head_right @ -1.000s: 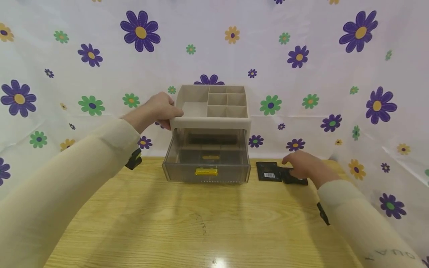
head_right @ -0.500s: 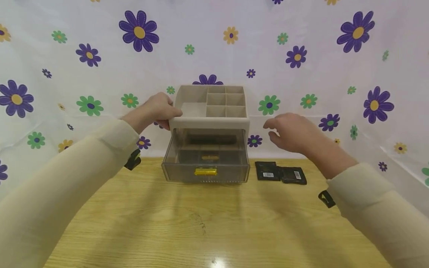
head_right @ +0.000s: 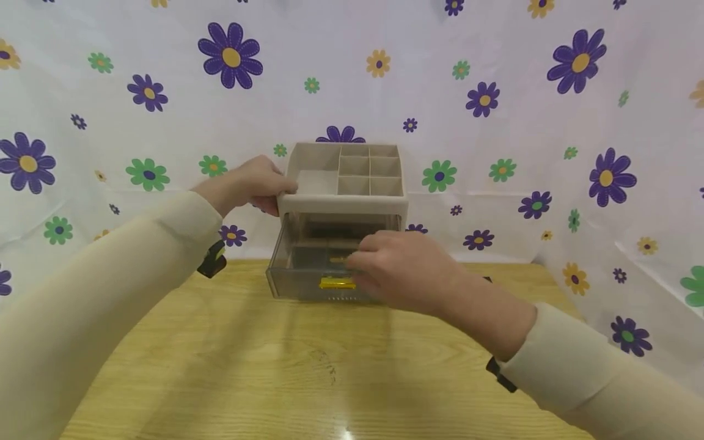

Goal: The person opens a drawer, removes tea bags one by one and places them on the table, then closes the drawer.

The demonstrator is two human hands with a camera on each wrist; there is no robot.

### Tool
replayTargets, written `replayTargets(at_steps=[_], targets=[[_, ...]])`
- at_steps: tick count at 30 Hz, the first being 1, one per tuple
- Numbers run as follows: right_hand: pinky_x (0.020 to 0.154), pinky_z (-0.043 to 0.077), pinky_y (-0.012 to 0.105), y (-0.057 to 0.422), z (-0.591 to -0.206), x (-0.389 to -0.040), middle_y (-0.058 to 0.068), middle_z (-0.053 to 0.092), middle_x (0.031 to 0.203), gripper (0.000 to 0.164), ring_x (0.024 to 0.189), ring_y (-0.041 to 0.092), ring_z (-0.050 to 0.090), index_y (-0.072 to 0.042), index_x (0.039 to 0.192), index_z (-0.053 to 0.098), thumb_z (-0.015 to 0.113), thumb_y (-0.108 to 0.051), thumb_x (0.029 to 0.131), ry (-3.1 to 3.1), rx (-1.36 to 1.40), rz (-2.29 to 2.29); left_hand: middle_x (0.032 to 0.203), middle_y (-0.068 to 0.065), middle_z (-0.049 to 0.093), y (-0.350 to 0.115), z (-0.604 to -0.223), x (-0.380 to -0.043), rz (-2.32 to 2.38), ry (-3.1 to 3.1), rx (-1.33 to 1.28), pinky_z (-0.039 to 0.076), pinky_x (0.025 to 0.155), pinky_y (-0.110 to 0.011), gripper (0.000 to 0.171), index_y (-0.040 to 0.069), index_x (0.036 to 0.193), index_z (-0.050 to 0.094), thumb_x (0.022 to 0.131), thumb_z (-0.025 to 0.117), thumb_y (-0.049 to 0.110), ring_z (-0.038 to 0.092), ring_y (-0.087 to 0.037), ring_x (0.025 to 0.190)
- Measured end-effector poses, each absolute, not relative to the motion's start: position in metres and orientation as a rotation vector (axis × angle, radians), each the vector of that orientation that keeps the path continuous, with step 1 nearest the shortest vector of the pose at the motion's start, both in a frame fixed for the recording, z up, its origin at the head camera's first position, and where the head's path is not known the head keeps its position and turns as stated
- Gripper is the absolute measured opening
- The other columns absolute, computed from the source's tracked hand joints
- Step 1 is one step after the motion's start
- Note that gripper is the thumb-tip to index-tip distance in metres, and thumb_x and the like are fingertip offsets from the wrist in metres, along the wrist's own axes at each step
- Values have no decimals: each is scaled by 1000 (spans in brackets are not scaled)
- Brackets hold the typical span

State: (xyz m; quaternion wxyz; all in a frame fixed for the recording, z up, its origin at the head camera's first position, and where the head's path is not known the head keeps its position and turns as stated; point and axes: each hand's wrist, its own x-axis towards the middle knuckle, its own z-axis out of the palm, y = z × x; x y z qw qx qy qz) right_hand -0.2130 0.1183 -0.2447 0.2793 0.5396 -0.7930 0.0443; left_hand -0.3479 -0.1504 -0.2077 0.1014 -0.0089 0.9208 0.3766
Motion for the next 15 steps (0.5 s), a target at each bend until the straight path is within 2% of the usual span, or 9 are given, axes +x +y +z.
replayTargets(at_steps=[4,7,11,15], targets=[[67,55,23,104,-256,-200,1,64,89,14,80,14,58,-12,91,68,70,-19,79,-2035,1478,-37,101,-21,59,-163,-200,-343,1298,2471,-15,57,70,-38,37,-5,112,46,85,56,18,65,-28,79],[70,54,23,99,-260,-194,4,61,94,11,83,17,55,-10,91,66,69,-13,80,-1991,1461,-156,103,-20,58,-168,-192,-340,1350,2406,4,56,76,-37,37,-6,115,47,84,55,13,64,-28,84],[70,53,24,96,-261,-192,6,58,94,13,81,19,51,-9,94,66,66,-6,81,-1969,1421,-272,107,-20,58,-167,-186,-338,1381,2404,5,56,75,-33,39,-6,117,48,83,58,10,64,-28,86],[67,51,24,92,-262,-194,6,56,92,13,78,20,49,-8,94,67,65,-6,82,-1948,1390,-352,109,-20,58,-167,-186,-339,1400,2414,-17,56,74,-32,37,-4,116,50,83,59,9,64,-28,85]])
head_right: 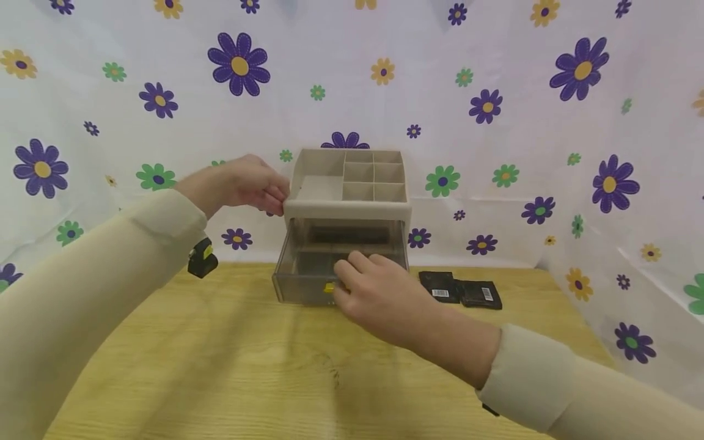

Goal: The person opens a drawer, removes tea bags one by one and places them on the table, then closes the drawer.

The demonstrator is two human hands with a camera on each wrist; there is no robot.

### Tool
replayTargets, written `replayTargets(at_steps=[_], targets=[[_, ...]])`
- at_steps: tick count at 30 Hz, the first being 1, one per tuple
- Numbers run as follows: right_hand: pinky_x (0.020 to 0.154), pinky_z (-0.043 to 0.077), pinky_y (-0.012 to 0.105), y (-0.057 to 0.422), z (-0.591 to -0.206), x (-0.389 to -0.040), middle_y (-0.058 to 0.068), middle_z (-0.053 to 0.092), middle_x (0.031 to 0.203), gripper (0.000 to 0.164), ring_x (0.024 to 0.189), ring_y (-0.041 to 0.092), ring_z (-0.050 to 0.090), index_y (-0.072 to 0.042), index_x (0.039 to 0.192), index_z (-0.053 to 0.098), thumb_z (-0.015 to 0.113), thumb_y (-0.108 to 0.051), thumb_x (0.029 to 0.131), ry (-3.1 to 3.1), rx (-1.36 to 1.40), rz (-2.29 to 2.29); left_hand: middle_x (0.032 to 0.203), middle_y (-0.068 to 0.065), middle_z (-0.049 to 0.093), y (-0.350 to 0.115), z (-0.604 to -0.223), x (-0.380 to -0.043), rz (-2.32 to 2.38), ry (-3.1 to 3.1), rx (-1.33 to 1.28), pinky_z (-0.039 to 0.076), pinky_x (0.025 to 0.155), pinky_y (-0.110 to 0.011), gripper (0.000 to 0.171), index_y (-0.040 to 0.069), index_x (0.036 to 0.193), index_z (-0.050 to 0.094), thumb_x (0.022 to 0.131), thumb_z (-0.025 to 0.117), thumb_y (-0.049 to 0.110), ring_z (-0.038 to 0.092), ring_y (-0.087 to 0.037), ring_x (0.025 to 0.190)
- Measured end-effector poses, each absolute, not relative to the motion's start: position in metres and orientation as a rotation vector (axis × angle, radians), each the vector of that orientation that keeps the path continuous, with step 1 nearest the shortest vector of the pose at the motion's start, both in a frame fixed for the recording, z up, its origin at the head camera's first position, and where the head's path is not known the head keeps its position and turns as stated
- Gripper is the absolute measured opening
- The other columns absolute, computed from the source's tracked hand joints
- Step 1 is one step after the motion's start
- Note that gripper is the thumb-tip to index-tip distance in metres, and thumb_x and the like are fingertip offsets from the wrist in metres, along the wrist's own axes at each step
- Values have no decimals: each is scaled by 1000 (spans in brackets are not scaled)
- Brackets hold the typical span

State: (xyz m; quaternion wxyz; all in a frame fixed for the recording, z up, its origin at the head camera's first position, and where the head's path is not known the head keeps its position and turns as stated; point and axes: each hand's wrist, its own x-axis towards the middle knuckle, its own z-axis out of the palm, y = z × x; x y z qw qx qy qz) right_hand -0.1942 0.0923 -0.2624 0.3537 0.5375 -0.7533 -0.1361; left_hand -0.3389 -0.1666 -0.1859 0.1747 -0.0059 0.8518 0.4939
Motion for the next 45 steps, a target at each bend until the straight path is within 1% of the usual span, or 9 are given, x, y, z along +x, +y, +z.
replayTargets(at_steps=[7,10,16,21,28,33,41,45], targets=[[59,47,24,88,-266,-198,5,54,88,8,76,20,46,-9,92,66,62,-10,85,-1962,1388,-399,108,-20,58,-164,-193,-340,1353,2467,-39,57,72,-32,36,-3,114,49,83,60,11,65,-28,82],[60,48,24,87,-264,-201,6,54,88,7,77,20,48,-9,92,65,61,-9,86,-1958,1384,-422,107,-20,58,-164,-193,-339,1311,2511,-33,57,71,-31,34,-2,113,51,83,60,13,65,-27,80],[61,51,25,88,-260,-223,8,56,90,10,77,21,49,-9,94,65,62,-8,85,-1955,1326,-477,104,-20,58,-162,-190,-343,1308,2539,-4,57,70,-31,32,-2,110,50,84,60,14,65,-27,78],[58,49,25,84,-260,-243,8,55,89,10,77,21,47,-9,95,66,59,-7,87,-1971,1289,-459,103,-20,59,-160,-190,-347,1332,2531,-21,57,69,-32,30,-3,108,51,85,58,15,65,-27,78],[55,49,27,82,-263,-247,9,56,86,7,75,22,49,-8,91,66,60,-7,86,-1953,1270,-437,101,-19,61,-158,-191,-344,1296,2547,-8,57,69,-31,27,-2,104,55,83,57,14,65,-26,77],[52,45,27,79,-264,-257,8,53,84,7,72,21,45,-7,88,64,57,-6,87,-1960,1220,-413,101,-19,61,-162,-190,-342,1279,2582,-29,57,68,-30,28,-2,105,54,82,57,15,65,-26,76],[58,50,25,79,-272,-277,8,54,84,9,76,21,46,-7,90,66,59,-3,85,-1942,1199,-456,103,-18,59,-161,-190,-338,1279,2560,-28,57,69,-30,28,0,106,54,83,58,16,65,-26,78],[69,54,27,79,-277,-286,11,54,90,10,83,23,48,-4,92,67,58,-2,86,-1933,1166,-448,102,-18,60,-159,-189,-337,1270,2574,-27,57,68,-30,27,0,105,54,84,58,17,65,-26,77]])
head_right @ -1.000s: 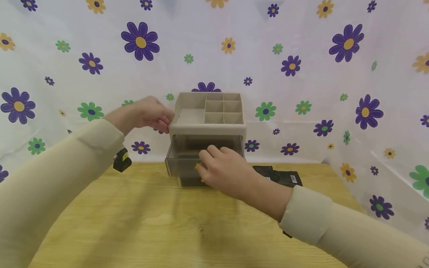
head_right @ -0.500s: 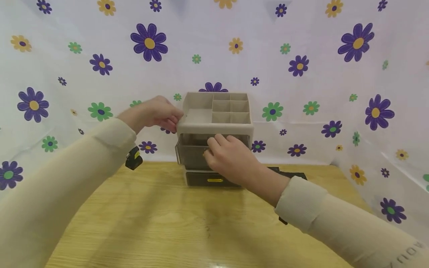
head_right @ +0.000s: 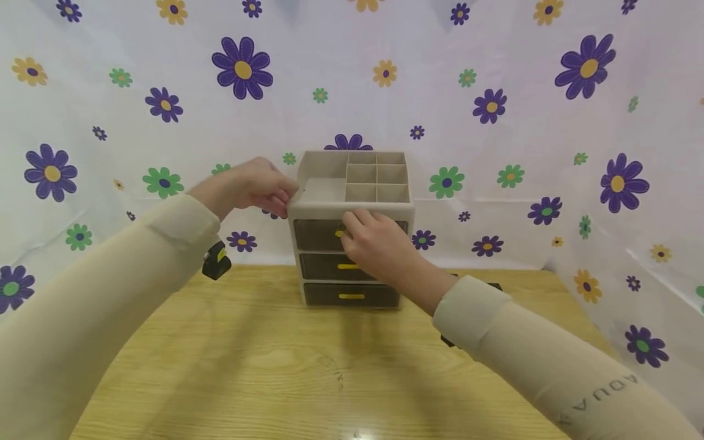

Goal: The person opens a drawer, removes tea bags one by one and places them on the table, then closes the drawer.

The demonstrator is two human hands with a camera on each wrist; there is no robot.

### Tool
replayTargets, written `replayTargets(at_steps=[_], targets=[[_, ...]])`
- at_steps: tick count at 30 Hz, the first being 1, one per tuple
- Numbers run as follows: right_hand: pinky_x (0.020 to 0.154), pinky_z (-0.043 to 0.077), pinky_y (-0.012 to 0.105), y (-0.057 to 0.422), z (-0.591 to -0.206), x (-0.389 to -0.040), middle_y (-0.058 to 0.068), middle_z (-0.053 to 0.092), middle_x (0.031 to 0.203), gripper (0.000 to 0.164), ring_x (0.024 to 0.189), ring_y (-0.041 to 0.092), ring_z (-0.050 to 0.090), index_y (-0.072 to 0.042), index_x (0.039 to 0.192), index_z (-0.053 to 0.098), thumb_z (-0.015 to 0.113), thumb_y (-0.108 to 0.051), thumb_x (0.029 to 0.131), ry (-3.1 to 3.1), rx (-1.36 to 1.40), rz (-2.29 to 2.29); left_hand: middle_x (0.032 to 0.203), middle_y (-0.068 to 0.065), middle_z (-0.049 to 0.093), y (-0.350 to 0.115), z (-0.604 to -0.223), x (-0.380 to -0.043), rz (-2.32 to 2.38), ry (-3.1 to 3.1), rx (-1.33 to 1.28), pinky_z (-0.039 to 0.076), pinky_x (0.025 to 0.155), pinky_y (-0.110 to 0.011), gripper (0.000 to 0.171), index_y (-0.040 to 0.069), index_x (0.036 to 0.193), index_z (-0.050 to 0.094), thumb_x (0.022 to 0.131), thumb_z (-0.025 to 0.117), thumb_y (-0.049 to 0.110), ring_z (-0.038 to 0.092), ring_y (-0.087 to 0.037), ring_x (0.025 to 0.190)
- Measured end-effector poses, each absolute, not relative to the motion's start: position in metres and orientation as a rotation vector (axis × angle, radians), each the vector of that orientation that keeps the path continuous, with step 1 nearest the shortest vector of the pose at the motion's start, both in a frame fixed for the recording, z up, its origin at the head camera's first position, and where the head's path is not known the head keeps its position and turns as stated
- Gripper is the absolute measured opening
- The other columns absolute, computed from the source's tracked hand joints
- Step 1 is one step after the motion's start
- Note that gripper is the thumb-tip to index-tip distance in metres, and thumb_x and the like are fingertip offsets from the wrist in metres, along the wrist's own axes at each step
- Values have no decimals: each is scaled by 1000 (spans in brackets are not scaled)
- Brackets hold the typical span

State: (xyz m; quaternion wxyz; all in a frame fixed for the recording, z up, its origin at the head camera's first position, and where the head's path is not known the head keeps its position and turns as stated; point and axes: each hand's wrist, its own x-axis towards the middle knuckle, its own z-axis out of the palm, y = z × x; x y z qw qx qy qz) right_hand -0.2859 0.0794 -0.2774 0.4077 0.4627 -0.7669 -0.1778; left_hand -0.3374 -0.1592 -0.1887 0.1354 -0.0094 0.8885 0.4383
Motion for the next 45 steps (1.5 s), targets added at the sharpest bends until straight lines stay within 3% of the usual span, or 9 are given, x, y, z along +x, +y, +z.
replayTargets(at_steps=[7,11,15,20,33,39,45], targets=[[64,54,27,75,-285,-293,11,52,90,14,80,22,50,-1,88,66,52,1,88,-1926,1109,-401,106,-19,58,-162,-189,-342,1291,2528,-20,56,73,-32,31,-1,109,52,84,59,15,65,-26,80],[65,56,29,75,-283,-289,12,54,93,14,80,22,54,0,93,65,51,-1,89,-1959,1085,-402,110,-20,57,-168,-187,-348,1382,2405,-22,55,78,-35,38,-5,118,48,84,58,11,64,-27,87],[66,56,30,75,-288,-282,11,59,93,16,79,22,57,-2,101,64,52,-7,90,-1949,1133,-389,110,-20,57,-170,-186,-347,1442,2360,-56,56,76,-34,39,-5,117,49,83,59,8,64,-28,88],[62,54,28,76,-305,-277,6,64,88,16,77,20,59,-6,95,65,53,-16,92,-1935,1209,-387,109,-19,58,-166,-186,-346,1427,2393,-72,56,73,-32,35,-2,113,51,82,62,9,64,-27,86],[65,56,26,76,-339,-285,9,63,92,12,81,21,59,-4,96,65,59,-8,86,-2050,1166,-478,108,-18,58,-163,-190,-344,1449,2426,-143,57,71,-31,35,1,113,50,81,62,9,65,-27,82],[52,55,26,72,-343,-284,12,59,85,12,67,18,58,1,97,62,57,-4,87,-2059,1141,-529,108,-18,58,-162,-191,-345,1447,2444,-146,56,74,-34,36,1,114,49,81,62,9,65,-27,80],[38,46,22,69,-342,-288,8,50,77,8,48,10,41,-1,92,61,55,-4,87,-2054,1142,-574,110,-17,57,-162,-191,-345,1417,2439,-110,56,75,-32,35,2,114,50,83,61,11,65,-26,84]])
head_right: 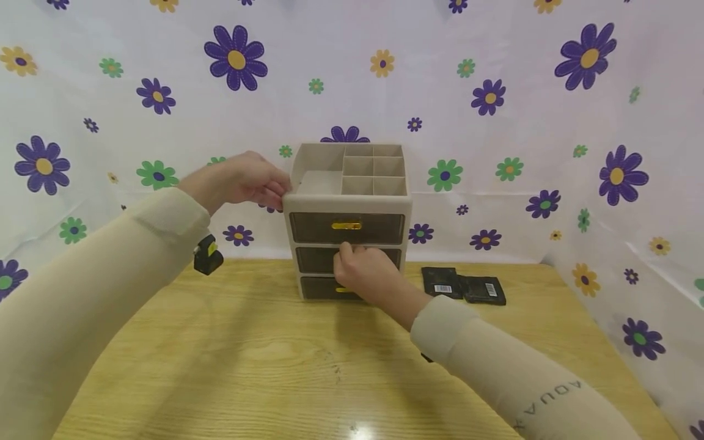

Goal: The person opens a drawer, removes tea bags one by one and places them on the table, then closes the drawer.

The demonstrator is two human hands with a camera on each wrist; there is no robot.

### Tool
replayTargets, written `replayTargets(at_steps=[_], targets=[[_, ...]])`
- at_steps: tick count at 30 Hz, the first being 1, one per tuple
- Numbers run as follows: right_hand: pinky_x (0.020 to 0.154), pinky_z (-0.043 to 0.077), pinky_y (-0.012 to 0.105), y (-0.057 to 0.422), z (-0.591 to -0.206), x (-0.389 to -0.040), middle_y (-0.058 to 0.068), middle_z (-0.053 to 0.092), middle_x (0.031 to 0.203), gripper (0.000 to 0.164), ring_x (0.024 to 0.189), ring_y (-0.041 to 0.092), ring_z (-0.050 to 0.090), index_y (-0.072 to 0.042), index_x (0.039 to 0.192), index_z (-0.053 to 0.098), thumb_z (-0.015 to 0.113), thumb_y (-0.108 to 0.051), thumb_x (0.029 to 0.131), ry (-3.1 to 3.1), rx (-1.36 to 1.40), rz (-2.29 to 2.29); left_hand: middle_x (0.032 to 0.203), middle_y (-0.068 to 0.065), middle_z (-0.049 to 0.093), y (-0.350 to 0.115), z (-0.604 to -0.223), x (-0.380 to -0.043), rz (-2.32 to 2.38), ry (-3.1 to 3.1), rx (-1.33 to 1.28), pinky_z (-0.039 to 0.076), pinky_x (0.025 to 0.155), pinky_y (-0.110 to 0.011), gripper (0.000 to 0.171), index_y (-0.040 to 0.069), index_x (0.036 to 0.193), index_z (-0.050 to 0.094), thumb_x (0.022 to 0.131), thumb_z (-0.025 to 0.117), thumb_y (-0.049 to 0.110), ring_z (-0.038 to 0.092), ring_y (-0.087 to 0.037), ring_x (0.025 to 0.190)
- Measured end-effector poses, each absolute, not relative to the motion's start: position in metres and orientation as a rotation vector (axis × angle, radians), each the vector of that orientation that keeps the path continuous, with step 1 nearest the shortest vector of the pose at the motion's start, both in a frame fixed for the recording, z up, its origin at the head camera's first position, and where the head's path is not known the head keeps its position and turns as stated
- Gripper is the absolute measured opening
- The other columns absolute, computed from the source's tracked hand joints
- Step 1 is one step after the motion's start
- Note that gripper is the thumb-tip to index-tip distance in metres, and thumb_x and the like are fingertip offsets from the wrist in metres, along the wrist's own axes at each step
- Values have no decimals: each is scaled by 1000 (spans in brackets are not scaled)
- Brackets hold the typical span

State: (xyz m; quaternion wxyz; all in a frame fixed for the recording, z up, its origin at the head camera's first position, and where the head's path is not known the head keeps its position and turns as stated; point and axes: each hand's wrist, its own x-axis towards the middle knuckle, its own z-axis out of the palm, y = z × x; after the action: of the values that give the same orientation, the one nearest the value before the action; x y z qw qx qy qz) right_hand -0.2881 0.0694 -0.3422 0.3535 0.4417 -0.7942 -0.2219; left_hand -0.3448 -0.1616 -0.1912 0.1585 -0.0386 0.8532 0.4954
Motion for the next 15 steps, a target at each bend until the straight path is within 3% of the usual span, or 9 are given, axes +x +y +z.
replayTargets(at_steps=[7,15], targets=[[37,44,21,67,-338,-294,5,45,68,6,44,7,32,-2,84,59,54,0,86,-2001,1162,-643,109,-19,56,-162,-189,-344,1419,2423,-96,56,73,-31,34,-2,114,49,83,59,9,64,-26,86],[33,38,21,66,-334,-293,3,37,63,14,44,6,27,-5,72,51,52,3,84,-1976,1222,-654,107,-19,56,-162,-190,-345,1411,2419,-101,56,74,-32,32,-3,112,50,84,59,9,63,-26,85]])
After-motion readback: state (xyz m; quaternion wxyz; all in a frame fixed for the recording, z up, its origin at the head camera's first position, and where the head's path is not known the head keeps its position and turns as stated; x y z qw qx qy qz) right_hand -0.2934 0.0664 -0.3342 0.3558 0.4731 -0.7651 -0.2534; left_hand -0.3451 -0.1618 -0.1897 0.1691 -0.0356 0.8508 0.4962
